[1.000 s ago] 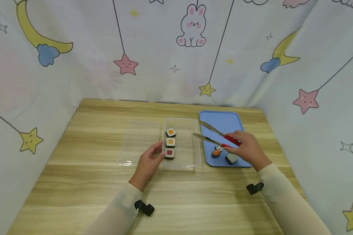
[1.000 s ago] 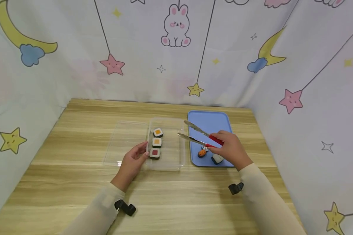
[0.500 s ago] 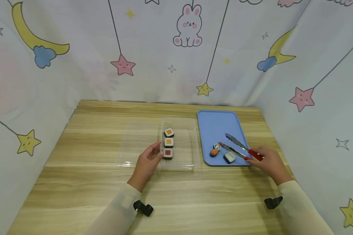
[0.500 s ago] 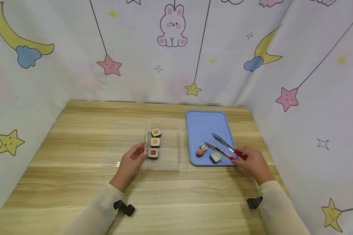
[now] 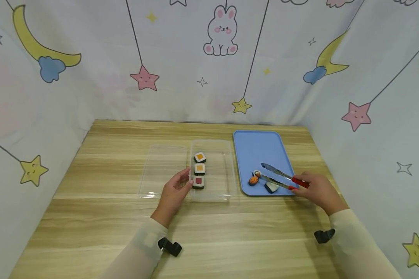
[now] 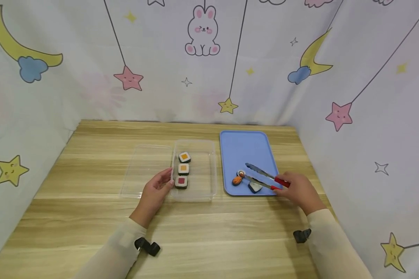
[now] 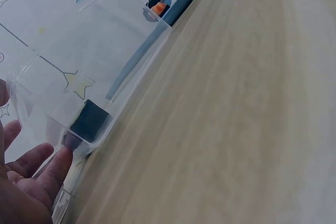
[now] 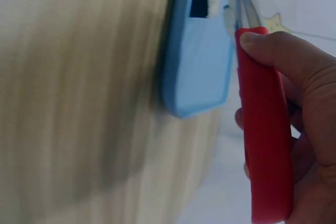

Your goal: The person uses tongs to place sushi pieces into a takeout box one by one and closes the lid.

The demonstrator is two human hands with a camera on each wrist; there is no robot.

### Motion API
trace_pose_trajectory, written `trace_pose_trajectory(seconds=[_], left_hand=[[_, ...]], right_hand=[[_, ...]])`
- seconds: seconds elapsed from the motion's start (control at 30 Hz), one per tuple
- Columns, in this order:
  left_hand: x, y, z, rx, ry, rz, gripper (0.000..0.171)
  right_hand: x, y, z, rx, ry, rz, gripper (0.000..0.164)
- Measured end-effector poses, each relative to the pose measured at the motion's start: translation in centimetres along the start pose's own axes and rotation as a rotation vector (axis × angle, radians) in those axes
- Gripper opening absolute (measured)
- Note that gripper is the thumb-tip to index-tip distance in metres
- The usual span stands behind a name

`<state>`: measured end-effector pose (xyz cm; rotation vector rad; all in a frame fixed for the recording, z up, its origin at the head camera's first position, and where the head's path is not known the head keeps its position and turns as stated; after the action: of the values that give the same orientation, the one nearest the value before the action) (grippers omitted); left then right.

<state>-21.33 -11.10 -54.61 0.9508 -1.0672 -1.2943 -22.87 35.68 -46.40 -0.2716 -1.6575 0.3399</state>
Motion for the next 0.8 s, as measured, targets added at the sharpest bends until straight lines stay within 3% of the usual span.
trace_pose_trajectory(seconds=[0.27,0.6,0.7,0.8], left_hand=[[-0.1,0.2,0.0,0.0,0.008,-0.008,0.048],[0.0,-0.1,0.1,0.018,0.006,-0.006,0.049],[-0.1,0.3,0.1,0.036,0.004,0.001,0.049],[-0.2,1.7,-0.1,0.047,-0.008,0.007,0.05]], right_hand=[[1.0,-1.3,1.0,0.052,-0.068,-0.081,0.046],[0.9,-1.9,0.9,0.081,-0.05,-0.083,0.04],[0.9,-2.1,0.8,0.103,-0.04,-0.081,0.037],[0.9,-2.3,0.8,0.105,-0.039,-0.071,0.037]])
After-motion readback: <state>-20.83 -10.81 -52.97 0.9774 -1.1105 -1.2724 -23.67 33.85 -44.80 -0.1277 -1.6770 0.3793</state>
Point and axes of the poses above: each hand's wrist, its own z-axis towards the middle knuckle, its own x-axis out of the back of the hand, y = z × x, the point moved 5 cm from there along z, towards the middle knuckle, and after that the axes turned 12 degrees about -x, right-handed, at the moved point
